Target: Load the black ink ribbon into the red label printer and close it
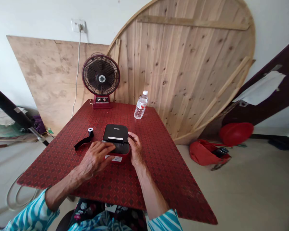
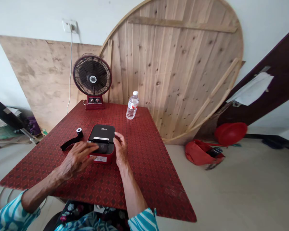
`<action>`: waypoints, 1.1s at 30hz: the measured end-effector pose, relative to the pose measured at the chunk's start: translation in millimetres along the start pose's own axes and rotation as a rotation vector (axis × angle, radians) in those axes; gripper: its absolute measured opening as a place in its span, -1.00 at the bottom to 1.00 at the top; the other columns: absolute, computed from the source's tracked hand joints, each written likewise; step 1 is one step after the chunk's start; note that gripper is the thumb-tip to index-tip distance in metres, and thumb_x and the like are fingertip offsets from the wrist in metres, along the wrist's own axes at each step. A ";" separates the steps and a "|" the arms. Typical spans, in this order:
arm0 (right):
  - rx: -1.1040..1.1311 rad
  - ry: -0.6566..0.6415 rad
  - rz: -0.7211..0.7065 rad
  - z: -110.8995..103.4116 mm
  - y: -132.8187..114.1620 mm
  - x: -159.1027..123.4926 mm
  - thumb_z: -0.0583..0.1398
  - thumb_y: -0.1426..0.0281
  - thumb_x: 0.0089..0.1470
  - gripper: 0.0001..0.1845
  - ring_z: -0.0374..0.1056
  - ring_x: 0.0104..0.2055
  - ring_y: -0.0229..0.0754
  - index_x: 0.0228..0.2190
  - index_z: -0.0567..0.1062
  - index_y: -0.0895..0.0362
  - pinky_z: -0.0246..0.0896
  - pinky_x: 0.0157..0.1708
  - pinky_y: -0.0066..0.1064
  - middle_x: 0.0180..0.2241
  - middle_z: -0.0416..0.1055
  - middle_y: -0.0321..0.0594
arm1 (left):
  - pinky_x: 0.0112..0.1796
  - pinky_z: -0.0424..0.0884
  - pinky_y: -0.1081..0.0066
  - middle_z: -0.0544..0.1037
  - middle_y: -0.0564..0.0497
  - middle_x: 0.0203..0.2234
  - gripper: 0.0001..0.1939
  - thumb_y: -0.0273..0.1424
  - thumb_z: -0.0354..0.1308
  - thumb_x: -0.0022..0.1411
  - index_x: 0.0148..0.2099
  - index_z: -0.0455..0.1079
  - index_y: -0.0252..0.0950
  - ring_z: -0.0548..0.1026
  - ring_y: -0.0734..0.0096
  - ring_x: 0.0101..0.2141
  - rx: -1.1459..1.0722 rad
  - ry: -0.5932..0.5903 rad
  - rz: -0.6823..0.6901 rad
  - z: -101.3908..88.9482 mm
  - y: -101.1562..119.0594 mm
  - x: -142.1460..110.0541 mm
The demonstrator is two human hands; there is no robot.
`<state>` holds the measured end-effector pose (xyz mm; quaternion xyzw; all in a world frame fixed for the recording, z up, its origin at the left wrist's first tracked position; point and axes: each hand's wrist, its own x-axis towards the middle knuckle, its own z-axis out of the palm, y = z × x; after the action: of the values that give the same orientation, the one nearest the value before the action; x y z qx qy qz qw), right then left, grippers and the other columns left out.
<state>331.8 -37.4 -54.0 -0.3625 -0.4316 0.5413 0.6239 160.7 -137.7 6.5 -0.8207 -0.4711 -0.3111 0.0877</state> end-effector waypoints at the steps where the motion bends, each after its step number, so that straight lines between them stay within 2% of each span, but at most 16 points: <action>1: -0.012 -0.003 -0.009 0.6 -0.4 0.1 0.26 0.20 -0.08 -0.62 0.42 -0.11 -0.08 -0.18 0.51 0.04 0.31 -0.08 -0.21 -0.16 0.53 -0.24 | -0.09 0.36 0.20 0.53 -0.17 -0.06 -0.65 -0.26 0.01 0.36 0.10 0.37 -0.29 0.48 0.20 -0.09 0.015 0.015 -0.037 -1.4 -4.9 0.7; 4: -0.052 -0.020 -0.012 1.1 -3.0 1.3 0.23 0.21 -0.05 -0.63 0.41 -0.10 -0.06 -0.16 0.50 0.03 0.32 -0.09 -0.19 -0.15 0.53 -0.22 | -0.06 0.34 0.16 0.48 -0.22 0.03 -0.54 -0.13 -0.01 0.34 0.14 0.33 -0.32 0.43 0.11 -0.02 0.079 0.020 -0.128 -1.5 -20.0 1.0; 11: -0.066 -0.060 -0.016 -2.1 -3.6 0.1 0.22 0.25 -0.02 -0.62 0.34 0.02 -0.05 -0.11 0.48 0.02 0.19 0.07 -0.16 -0.05 0.47 -0.23 | 0.03 0.29 0.05 0.47 -0.22 0.05 -0.45 -0.02 -0.02 0.30 0.13 0.36 -0.31 0.41 0.04 0.03 0.060 -0.026 -0.145 7.5 -31.0 -7.4; 14: -0.079 -0.054 -0.029 -2.7 2.4 -2.4 0.20 0.21 0.02 -0.61 0.32 0.04 -0.05 -0.08 0.47 0.03 0.17 0.08 -0.15 -0.03 0.45 -0.21 | 0.07 0.30 0.08 0.45 -0.19 0.08 -0.51 -0.07 -0.07 0.35 0.11 0.39 -0.27 0.41 0.11 0.06 -0.168 -0.031 -0.261 6.6 -31.6 -8.8; 16: -0.065 -0.022 -0.035 -2.8 9.4 -5.0 0.17 0.16 0.06 -0.58 0.31 0.06 -0.06 -0.05 0.45 0.03 0.16 0.08 -0.17 0.00 0.43 -0.21 | 0.08 0.31 0.14 0.46 -0.15 0.07 -0.55 -0.12 -0.10 0.37 0.09 0.39 -0.25 0.40 0.16 0.07 -0.429 -0.002 -0.445 6.8 -33.4 -7.9; 19: -0.010 0.014 -0.015 -3.5 22.4 -8.5 0.13 0.07 0.09 -0.52 0.30 0.07 -0.07 -0.02 0.43 0.03 0.16 0.05 -0.21 0.03 0.41 -0.21 | 0.07 0.32 0.18 0.49 -0.14 0.04 -0.51 -0.11 0.03 0.28 0.14 0.34 -0.29 0.42 0.12 0.07 -0.805 0.054 -0.762 11.2 -37.7 -3.1; 21: 0.022 0.014 0.017 -4.4 29.5 -9.4 0.14 0.03 0.08 -0.50 0.31 0.04 -0.08 -0.03 0.43 0.04 0.18 0.02 -0.22 0.00 0.43 -0.21 | 0.04 0.34 0.19 0.49 -0.16 0.04 -0.40 -0.14 0.17 0.16 0.17 0.29 -0.32 0.42 0.08 0.05 -0.996 0.038 -0.875 15.9 -41.2 1.8; 24: 0.057 0.025 0.049 -5.0 33.7 -9.5 0.18 0.02 0.04 -0.50 0.35 -0.02 -0.08 -0.07 0.45 0.05 0.20 -0.03 -0.24 -0.07 0.47 -0.23 | -0.04 0.36 0.25 0.53 -0.15 -0.03 -0.33 -0.24 0.27 0.01 0.17 0.29 -0.35 0.47 0.10 -0.02 -1.195 0.009 -0.938 21.8 -46.8 8.3; 28: 0.086 0.045 0.072 -3.4 32.4 -9.0 0.21 0.03 0.01 -0.51 0.37 -0.06 -0.09 -0.11 0.47 0.06 0.21 -0.06 -0.26 -0.12 0.49 -0.24 | -0.17 0.36 0.34 0.58 -0.09 -0.15 -0.28 -0.33 0.34 -0.08 0.17 0.30 -0.30 0.53 0.25 -0.21 -1.333 0.014 -1.016 23.8 -52.9 10.9; 33: 0.043 0.073 0.073 -1.2 33.9 -7.5 0.17 0.03 0.04 -0.52 0.31 0.05 -0.04 -0.10 0.48 0.04 0.17 0.02 -0.21 -0.04 0.46 -0.22 | -0.21 0.37 0.36 0.56 -0.10 -0.10 -0.30 -0.36 0.37 -0.11 0.14 0.34 -0.26 0.52 0.18 -0.15 -1.411 0.030 -1.021 21.9 -53.8 12.5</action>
<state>320.3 -39.7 -86.7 -0.3842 -0.3834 0.5593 0.6265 130.1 -90.1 -11.4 -0.3676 -0.4774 -0.5425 -0.5853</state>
